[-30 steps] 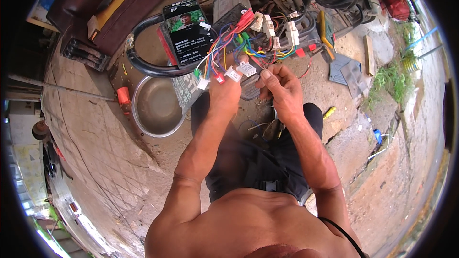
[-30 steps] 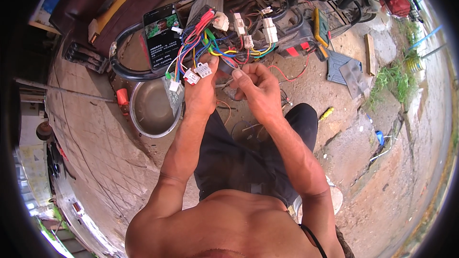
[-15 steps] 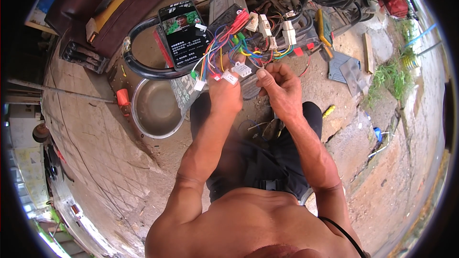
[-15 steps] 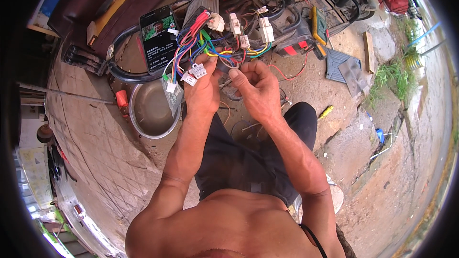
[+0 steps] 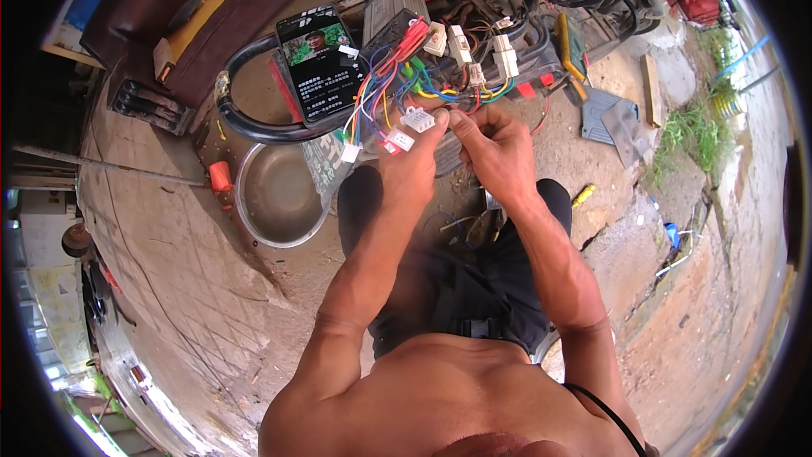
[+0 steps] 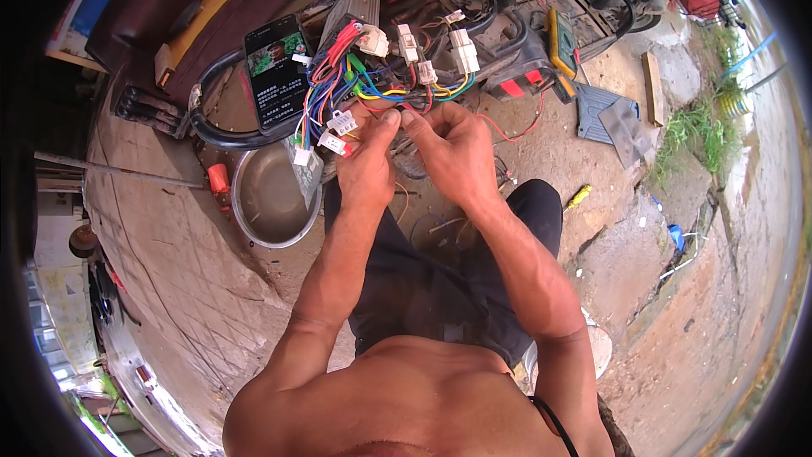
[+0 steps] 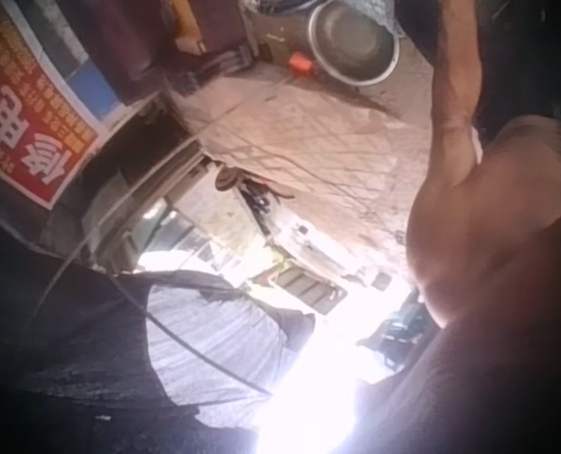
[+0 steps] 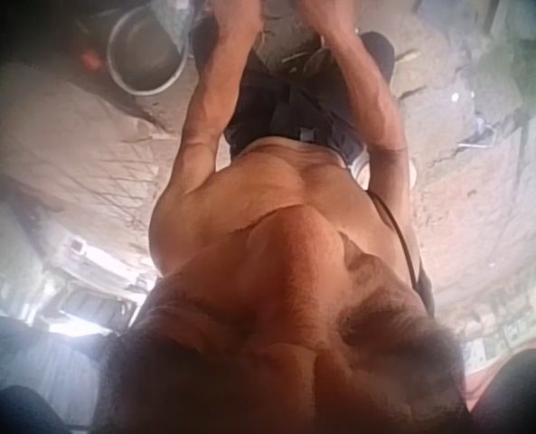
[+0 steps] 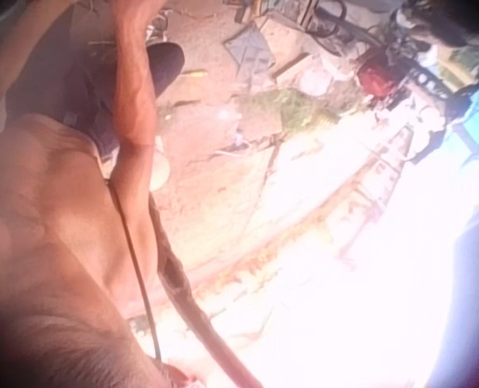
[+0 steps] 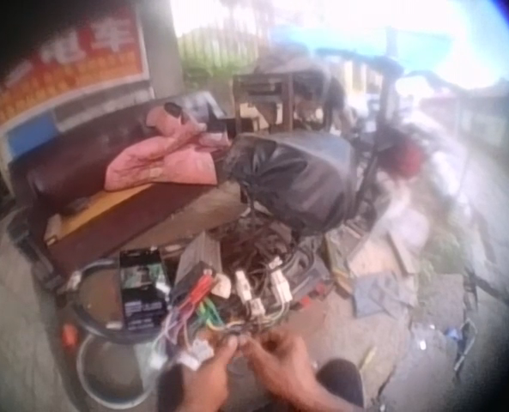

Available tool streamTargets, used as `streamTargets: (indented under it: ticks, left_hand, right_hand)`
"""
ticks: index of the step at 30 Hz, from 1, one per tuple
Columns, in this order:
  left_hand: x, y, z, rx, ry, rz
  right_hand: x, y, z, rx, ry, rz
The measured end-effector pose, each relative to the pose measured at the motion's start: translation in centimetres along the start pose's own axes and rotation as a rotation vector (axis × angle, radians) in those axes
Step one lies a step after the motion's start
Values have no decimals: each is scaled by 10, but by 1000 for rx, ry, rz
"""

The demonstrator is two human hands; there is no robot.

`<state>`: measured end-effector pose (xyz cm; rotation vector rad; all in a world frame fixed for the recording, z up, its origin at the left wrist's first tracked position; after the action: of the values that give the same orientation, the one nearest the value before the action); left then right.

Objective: The person connects and organizes a bundle of electrical wires and plastic connectors on a bicycle motor controller. They handle various color-coded wires and push individual connector pins together by hand while checking a mobile phone screen for reference.

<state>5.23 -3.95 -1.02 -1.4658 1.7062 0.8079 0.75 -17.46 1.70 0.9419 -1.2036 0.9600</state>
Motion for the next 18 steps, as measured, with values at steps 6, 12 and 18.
streamTargets:
  ticks: [6, 12, 18]
  left_hand:
    - [-4, -2, 6, 60, -131, 50]
    - [-2, -6, 13, 40, -310, 126]
    - [-8, -8, 12, 5, -439, 221]
  right_hand:
    - [-8, 3, -2, 122, -182, 28]
    - [-17, 5, 5, 104, -80, 109]
    - [-18, 6, 6, -11, -31, 241]
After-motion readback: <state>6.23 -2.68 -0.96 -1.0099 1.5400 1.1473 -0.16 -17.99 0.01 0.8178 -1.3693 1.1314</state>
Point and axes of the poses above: each hand's wrist, its own y-axis away from the middle knuckle, its own z-axis out of the back of the hand, x = y × z, the point moved 6 cm from there along -y, towards the middle knuckle, and after that the axes turned 5 degrees about z, right-handed, at the moved point
